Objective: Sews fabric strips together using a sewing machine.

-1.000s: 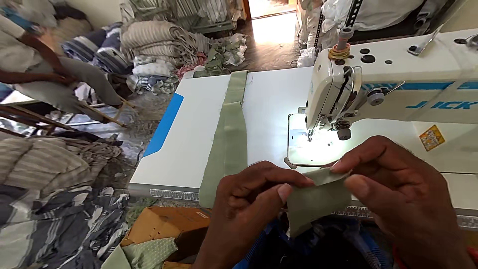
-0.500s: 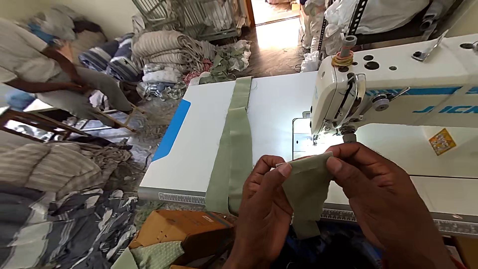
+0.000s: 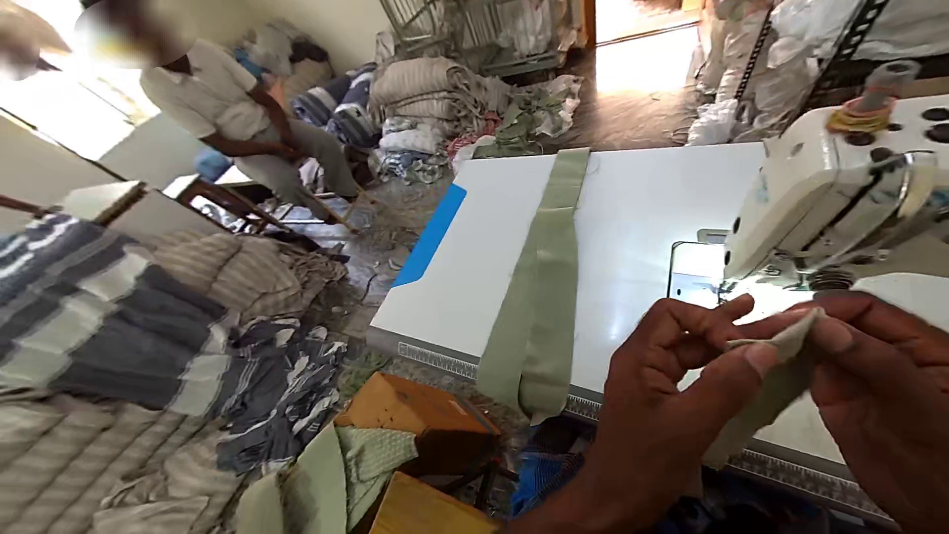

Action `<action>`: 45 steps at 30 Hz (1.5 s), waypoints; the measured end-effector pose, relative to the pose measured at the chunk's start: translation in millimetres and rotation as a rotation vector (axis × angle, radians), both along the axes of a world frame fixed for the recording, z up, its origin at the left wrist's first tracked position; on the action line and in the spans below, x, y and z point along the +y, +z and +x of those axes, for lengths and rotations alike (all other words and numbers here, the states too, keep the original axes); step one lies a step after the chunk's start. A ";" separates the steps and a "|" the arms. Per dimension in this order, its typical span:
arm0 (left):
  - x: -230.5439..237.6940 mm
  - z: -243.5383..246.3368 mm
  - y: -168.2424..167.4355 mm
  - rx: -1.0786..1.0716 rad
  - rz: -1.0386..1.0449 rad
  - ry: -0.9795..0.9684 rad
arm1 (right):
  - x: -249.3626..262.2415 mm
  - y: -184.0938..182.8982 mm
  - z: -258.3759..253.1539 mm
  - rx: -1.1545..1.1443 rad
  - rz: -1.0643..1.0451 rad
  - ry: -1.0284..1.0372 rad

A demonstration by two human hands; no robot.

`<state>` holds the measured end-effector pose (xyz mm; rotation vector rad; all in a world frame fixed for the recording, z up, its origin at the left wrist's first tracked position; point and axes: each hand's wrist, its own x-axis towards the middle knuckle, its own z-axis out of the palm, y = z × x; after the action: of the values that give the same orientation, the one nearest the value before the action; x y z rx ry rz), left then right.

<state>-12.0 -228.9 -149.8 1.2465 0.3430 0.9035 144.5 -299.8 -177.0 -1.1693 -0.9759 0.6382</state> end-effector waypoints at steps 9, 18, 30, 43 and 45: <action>4.1 19.6 -10.7 -0.012 -0.155 0.214 | 8.7 1.9 -46.9 -0.198 0.106 -0.497; 1.9 9.4 -10.4 0.252 0.574 0.574 | 1.8 12.4 -56.9 -0.315 0.070 -0.361; -1.1 -36.1 -36.2 0.569 -0.007 -0.104 | -31.2 -51.8 -44.9 -0.558 -0.371 -0.309; 7.6 -38.3 -22.6 0.560 -0.240 -0.148 | -45.2 -70.2 -52.5 -0.971 0.119 -0.307; 9.4 -36.0 -25.1 0.555 -0.247 -0.131 | -43.0 -68.3 -51.1 -0.967 0.118 -0.290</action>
<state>-48.0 -219.5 -174.9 1.2565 0.7790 0.3745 93.3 -342.8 -245.3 -1.4970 -1.5684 -0.2751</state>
